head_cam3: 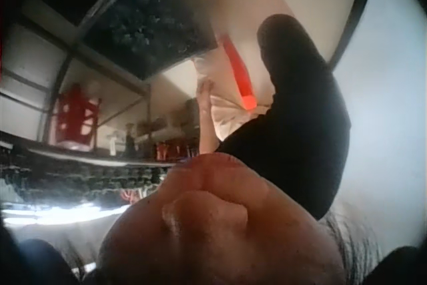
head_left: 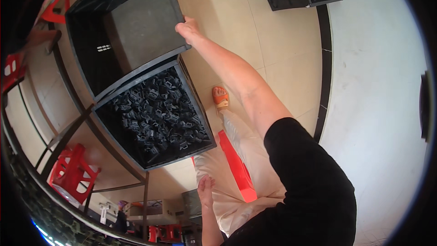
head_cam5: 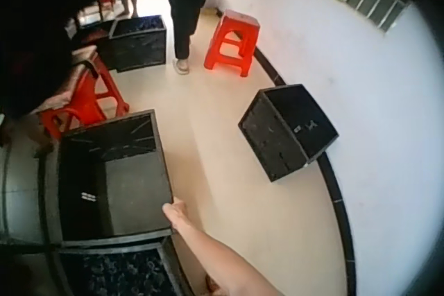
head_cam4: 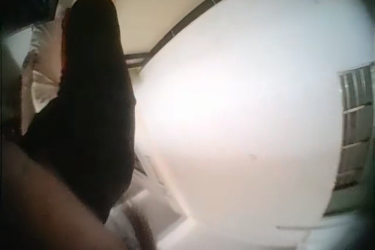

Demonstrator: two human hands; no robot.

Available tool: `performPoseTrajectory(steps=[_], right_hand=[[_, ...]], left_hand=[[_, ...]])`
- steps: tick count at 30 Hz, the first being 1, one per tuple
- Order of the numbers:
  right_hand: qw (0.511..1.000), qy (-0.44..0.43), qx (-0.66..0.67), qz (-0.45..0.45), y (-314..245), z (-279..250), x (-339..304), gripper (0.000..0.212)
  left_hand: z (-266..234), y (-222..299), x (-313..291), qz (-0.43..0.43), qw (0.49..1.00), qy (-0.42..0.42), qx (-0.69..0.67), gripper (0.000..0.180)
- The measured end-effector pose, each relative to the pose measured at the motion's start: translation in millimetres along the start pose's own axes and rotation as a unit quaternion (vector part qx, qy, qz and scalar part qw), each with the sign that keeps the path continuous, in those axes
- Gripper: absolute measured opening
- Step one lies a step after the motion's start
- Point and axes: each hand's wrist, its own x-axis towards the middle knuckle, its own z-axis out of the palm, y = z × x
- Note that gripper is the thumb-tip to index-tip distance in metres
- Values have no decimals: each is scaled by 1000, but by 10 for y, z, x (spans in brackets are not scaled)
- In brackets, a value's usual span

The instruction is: The person assembles green plastic toy bodies with black wheels. They pick up a green body, attach a black wheel to each side, and place the assembled unit on a table. This process is repeated for multiple units.

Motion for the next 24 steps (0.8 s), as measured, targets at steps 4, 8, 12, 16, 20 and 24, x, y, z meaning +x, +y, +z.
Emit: performPoseTrajectory(steps=[4, 8, 12, 16, 20, 24], right_hand=[[999, -38, 11, 30, -344, -643, 50, 49], [1000, -16, -18, -2, -324, -1455, -49, 46], [999, 39, 0, 3, -56, -2200, -476, 49], [989, 133, 67, 26, 423, -2906, -984, 48], [963, 196, 182, 31, 874, -3315, -1889, 44], [911, 298, 277, 72, 1682, -3576, -2766, 43]], left_hand=[[-81, 48, -62, 24, 999, 13, 24, 34], [-244, -110, 31, 27, 998, 9, 56, 33], [-290, -46, -24, 51, 995, 4, 90, 30], [-272, 323, -3, 98, 986, -15, 137, 32], [-334, 600, 95, 127, 976, -27, 177, 32], [-566, 739, 213, 124, 963, -18, 239, 29]])
